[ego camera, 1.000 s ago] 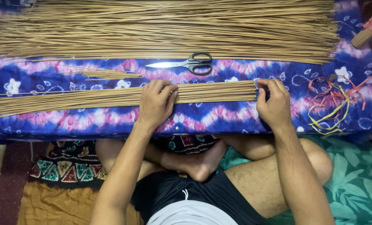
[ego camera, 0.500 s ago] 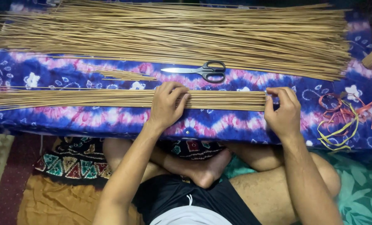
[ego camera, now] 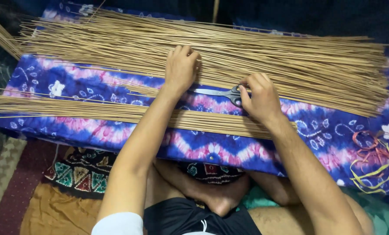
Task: The person is sorting and aligning a large number of long, thin wooden sticks into a neat bundle on a table covered with a blue patterned cloth.
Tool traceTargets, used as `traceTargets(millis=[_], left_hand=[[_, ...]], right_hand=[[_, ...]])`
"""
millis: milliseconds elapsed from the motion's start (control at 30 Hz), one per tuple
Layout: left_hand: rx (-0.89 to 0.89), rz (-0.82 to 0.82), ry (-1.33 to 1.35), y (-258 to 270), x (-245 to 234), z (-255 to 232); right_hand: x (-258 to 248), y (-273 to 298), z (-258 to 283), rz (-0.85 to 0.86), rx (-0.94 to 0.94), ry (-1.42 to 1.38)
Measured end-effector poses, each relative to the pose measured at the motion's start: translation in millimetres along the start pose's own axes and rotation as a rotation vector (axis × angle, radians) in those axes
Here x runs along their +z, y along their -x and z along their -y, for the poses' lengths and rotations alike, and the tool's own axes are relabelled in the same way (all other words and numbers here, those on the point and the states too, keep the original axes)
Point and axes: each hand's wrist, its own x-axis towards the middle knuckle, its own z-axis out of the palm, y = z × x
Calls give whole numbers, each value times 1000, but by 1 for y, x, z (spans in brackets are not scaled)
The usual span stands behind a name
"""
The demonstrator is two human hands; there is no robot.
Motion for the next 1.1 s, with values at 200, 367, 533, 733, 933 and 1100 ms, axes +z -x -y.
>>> traceTargets(millis=[200, 367, 533, 733, 933, 1100], left_hand=[[78, -23, -61, -7, 24, 10], [47, 103, -143, -13, 6, -4], [66, 72, -140, -18, -9, -13], [201, -26, -163, -21, -48, -44], [328, -97, -59, 7, -66, -88], [210, 5, 82, 57, -79, -98]], right_hand=[[12, -7, -5, 26, 0, -14], [-8, -12, 19, 111, 92, 25], [-20, -11, 21, 104, 92, 60], [-33, -19, 41, 9, 33, 205], [-20, 2, 27, 18, -82, 257], [-23, 40, 18, 199, -110, 293]])
